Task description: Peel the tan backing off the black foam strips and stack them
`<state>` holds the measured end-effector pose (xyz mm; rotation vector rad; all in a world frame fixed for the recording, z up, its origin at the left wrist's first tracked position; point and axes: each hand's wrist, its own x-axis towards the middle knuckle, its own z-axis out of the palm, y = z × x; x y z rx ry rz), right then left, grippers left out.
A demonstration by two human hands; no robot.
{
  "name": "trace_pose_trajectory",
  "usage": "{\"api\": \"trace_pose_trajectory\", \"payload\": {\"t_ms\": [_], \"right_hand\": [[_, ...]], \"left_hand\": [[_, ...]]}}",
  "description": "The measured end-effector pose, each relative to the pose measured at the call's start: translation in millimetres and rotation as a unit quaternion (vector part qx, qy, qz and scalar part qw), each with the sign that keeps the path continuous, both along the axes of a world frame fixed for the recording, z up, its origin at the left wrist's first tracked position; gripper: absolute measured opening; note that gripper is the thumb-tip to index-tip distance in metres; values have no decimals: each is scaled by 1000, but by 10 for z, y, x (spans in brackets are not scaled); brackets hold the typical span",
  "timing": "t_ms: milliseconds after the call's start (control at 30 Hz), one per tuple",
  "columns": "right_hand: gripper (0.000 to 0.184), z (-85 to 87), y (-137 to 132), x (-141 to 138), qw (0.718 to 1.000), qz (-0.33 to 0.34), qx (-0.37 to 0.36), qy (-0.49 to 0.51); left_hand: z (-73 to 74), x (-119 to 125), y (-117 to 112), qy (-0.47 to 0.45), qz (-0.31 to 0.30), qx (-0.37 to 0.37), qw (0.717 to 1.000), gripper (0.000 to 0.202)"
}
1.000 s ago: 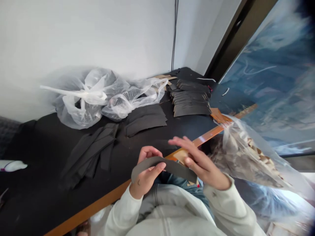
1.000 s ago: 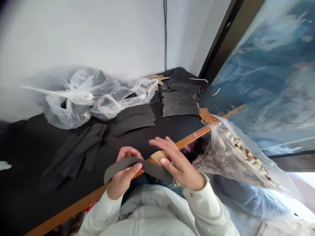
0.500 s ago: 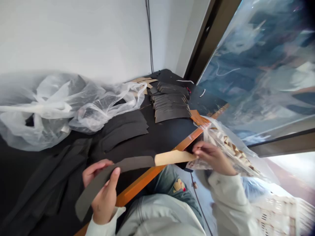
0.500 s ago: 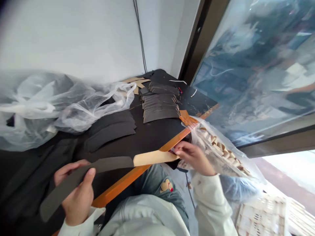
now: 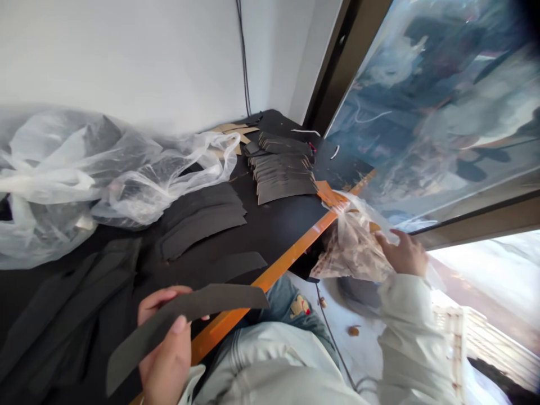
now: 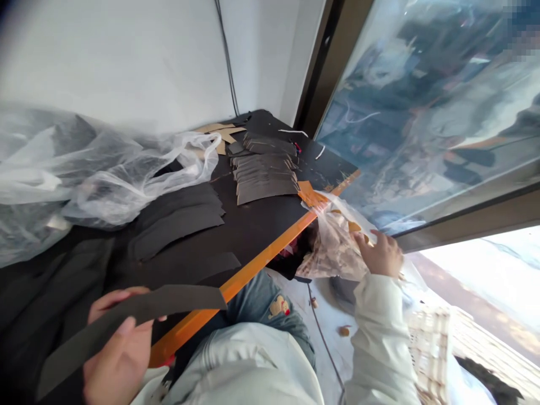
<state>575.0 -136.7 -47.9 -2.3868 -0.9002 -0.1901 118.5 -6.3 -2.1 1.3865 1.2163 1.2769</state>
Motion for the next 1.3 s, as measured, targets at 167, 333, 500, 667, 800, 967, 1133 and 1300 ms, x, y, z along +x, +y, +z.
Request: {"api": "trace_pose_trajectory", "payload": {"t_ms": [167,333,500,667,800,967,1133,1300], "right_hand": [[41,546,257,-1049,994,40,103,-6],[59,638,734,-2324,844,489,79,203],[21,421,937,-2672,842,465,61,265],[14,414,1156,-2602,852,475,0,219],[16,424,1362,-2635,874,465,-65,127],[32,375,1467,-2744,903,404,-148,8],[35,324,1474,-2730,907,397,-135,37],[38,199,1563,-2587,893,428,-73,121]], "left_hand": [[-71,123,-137,-42,-60,-68,995,19],[-25,220,-232,-40,-134,1,990,17],[-97,72,-231,114,-44,42,992,26],[-158,21,-132,179,37,72,981,33],[-203,94,24,189,60,85,976,39],[-340,150,169,216,27,64,974,44],[-384,113,190,174,10,25,984,48],[-370,84,200,154,4,-3,988,49]]}}
